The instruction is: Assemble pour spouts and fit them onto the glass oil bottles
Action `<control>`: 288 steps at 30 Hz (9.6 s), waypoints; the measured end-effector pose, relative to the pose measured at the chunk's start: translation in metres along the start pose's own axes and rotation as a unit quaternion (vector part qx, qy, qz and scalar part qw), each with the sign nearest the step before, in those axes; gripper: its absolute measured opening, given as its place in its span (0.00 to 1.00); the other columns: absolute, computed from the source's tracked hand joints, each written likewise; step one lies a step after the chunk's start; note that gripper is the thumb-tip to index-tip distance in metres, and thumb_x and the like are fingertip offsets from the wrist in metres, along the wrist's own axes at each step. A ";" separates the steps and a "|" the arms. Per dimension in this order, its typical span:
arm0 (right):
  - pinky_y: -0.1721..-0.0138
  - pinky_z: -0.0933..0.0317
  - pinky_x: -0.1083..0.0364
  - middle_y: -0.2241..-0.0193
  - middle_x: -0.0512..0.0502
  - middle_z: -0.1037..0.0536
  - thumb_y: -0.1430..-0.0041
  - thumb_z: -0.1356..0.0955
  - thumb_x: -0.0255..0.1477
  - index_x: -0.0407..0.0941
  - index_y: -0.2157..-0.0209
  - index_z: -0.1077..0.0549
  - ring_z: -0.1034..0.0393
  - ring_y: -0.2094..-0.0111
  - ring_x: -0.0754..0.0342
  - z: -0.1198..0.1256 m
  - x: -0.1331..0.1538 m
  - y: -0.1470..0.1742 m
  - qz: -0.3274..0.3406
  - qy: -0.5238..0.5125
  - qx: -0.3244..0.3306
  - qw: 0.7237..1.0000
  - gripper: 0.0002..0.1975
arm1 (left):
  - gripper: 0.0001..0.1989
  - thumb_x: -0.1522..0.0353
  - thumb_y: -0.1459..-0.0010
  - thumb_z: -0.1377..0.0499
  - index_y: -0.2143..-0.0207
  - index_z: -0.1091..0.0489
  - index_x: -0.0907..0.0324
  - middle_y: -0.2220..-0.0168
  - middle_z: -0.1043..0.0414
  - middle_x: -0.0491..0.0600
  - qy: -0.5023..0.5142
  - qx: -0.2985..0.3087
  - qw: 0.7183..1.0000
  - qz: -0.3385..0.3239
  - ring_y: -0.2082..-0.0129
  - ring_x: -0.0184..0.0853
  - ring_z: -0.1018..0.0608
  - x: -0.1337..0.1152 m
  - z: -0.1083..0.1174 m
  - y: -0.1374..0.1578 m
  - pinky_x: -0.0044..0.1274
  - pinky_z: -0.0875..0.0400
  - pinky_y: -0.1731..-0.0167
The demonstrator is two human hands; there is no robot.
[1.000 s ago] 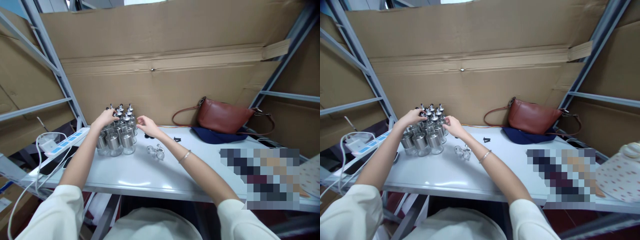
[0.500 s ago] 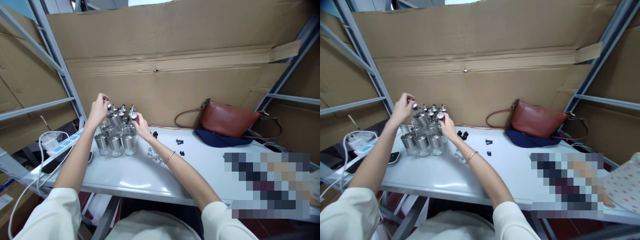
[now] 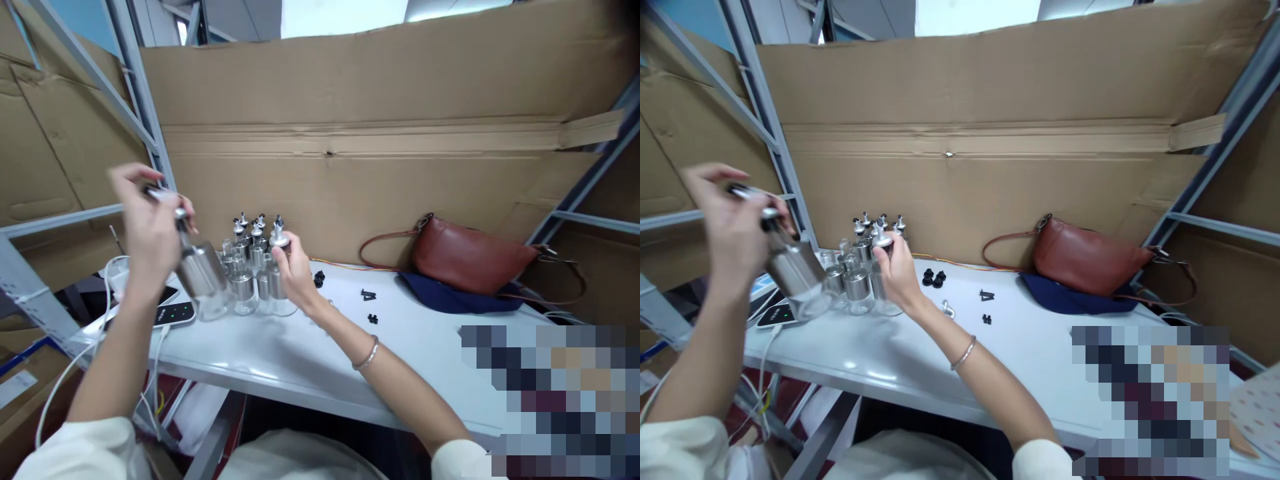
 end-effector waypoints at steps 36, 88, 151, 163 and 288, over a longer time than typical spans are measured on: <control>0.54 0.39 0.49 0.60 0.41 0.27 0.38 0.40 0.31 0.43 0.55 0.41 0.31 0.58 0.49 -0.029 -0.023 0.020 -0.119 -0.029 0.131 0.984 0.11 | 0.14 0.67 0.42 0.45 0.57 0.48 0.53 0.53 0.44 0.52 0.139 0.027 0.989 -0.042 0.51 0.35 0.34 0.020 -0.069 0.135 0.27 0.34 0.58; 0.66 0.35 0.55 0.66 0.46 0.28 0.35 0.43 0.38 0.46 0.62 0.35 0.31 0.67 0.54 0.092 0.040 0.112 -0.065 -0.006 -0.131 0.989 0.12 | 0.24 0.59 0.41 0.46 0.45 0.37 0.61 0.63 0.27 0.50 0.344 0.257 0.897 0.103 0.70 0.31 0.28 -0.053 -0.137 0.230 0.24 0.31 0.64; 0.62 0.38 0.50 0.69 0.44 0.27 0.34 0.45 0.41 0.46 0.67 0.31 0.33 0.64 0.50 0.087 0.049 0.109 0.028 -0.038 -0.078 0.996 0.18 | 0.31 0.48 0.41 0.53 0.50 0.34 0.63 0.59 0.28 0.54 0.376 0.439 0.808 0.115 0.62 0.37 0.28 -0.041 -0.110 0.212 0.26 0.31 0.60; 0.80 0.41 0.58 0.81 0.50 0.29 0.40 0.39 0.48 0.44 0.75 0.30 0.36 0.80 0.57 0.097 0.055 0.082 -0.162 -0.075 -0.011 0.984 0.23 | 0.32 0.50 0.40 0.52 0.43 0.42 0.63 0.65 0.28 0.52 0.400 0.426 0.801 0.132 0.68 0.35 0.27 -0.043 -0.115 0.214 0.27 0.31 0.63; 0.53 0.38 0.54 0.59 0.39 0.22 0.48 0.33 0.20 0.42 0.65 0.20 0.27 0.58 0.47 0.201 -0.137 0.070 -0.196 0.434 0.266 0.838 0.11 | 0.15 0.58 0.39 0.50 0.61 0.36 0.60 0.67 0.27 0.51 0.030 0.464 0.862 -0.203 0.68 0.35 0.28 0.003 -0.172 0.186 0.30 0.43 0.56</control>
Point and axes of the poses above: each hand's wrist, its own y-axis away from the middle knuckle, its own z-axis out of the back of the hand, x = y × z, the point moved 2 cm from there along -y, towards the middle knuckle
